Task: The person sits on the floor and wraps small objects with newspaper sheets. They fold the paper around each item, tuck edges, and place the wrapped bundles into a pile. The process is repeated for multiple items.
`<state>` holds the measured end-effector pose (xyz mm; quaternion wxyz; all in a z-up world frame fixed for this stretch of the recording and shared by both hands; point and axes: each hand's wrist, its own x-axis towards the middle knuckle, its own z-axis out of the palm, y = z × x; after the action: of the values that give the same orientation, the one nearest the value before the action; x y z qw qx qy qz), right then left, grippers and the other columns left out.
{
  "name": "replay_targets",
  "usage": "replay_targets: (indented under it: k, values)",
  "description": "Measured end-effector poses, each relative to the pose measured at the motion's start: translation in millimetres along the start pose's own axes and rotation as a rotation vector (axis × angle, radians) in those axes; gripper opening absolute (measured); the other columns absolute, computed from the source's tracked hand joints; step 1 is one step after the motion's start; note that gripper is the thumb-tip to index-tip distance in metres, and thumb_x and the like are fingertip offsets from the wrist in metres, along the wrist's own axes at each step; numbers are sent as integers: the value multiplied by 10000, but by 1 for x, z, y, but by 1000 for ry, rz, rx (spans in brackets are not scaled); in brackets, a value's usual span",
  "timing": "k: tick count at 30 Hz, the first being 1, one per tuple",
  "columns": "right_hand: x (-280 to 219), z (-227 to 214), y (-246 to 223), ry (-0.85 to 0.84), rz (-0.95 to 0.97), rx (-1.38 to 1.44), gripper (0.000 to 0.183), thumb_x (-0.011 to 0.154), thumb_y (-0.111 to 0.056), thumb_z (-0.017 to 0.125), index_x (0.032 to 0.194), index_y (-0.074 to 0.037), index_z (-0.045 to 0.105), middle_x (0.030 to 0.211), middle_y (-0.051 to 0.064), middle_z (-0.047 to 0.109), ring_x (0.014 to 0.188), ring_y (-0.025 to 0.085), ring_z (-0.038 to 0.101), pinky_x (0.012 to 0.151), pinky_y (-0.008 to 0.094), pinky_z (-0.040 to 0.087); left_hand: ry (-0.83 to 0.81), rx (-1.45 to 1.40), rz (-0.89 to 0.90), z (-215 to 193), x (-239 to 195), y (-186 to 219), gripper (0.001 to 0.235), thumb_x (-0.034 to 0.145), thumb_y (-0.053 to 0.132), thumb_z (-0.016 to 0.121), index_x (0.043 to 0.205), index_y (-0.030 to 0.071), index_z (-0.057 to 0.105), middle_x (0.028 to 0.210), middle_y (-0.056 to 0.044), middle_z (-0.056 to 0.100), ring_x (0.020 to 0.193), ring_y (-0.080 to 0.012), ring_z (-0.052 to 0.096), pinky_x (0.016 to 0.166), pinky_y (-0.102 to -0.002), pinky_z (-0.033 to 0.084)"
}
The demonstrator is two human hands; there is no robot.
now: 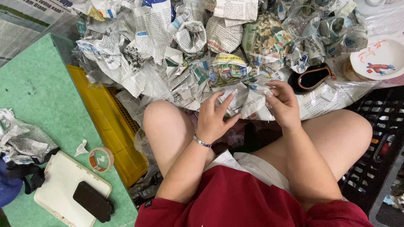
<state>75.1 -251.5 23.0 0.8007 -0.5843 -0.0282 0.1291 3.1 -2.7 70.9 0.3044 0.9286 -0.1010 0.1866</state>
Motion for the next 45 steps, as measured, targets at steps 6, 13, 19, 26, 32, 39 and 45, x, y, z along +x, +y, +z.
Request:
replay_targets:
  k: [6,13,19,26,32,39,45]
  values:
    - [-2,-18,6,-109,-94,468,352,1026,77,610,1360,-31,594,1095,25,660,1072,130,623,996,287,481,-248,-148,-323,3,-7,2,285,948,365,824,1060,162,659,827,-62,721,680,-248,711,652,-363,550]
    - [-15,-20,8,-246,50,-42,278,965,9,649,1240,17,615,1221,82,699,1107,129,650,934,265,500,-5,-429,-548,6,-14,0,600,770,294,885,1248,49,619,1144,-142,740,1012,-304,754,880,-380,588]
    - [-14,-28,9,-151,67,-97,307,991,9,679,1297,11,651,1056,68,701,806,77,552,687,216,435,289,-223,-358,6,-12,-5,495,777,286,880,1101,39,600,1216,-133,596,1033,-304,638,887,-380,550]
    - [-4,-24,-3,-24,-93,-177,255,1041,14,623,1295,-6,626,1142,18,665,965,74,580,821,221,464,195,-405,-495,-5,-15,-13,158,1005,150,713,964,-2,714,828,-105,662,750,-237,641,718,-328,502]
    - [-3,-7,-39,31,-166,-627,180,1041,12,595,1182,-22,701,1141,52,705,1038,145,650,894,268,502,302,-499,-581,-8,-8,-15,155,938,135,725,1021,4,714,860,-99,705,687,-180,637,626,-284,515]
    - [-3,20,-61,19,-40,-1229,305,982,-24,658,1225,-156,788,1058,129,672,1002,315,665,888,388,523,118,-267,-617,-7,-9,-15,145,885,145,732,976,32,721,861,-85,735,693,-138,693,638,-272,543]
    - [-13,50,-55,111,-721,-1348,638,798,-200,815,1391,-149,585,1562,219,372,1438,427,393,1117,560,304,33,-466,-297,5,-16,-12,101,986,61,636,1045,37,557,1265,-126,713,890,-160,687,762,-273,553]
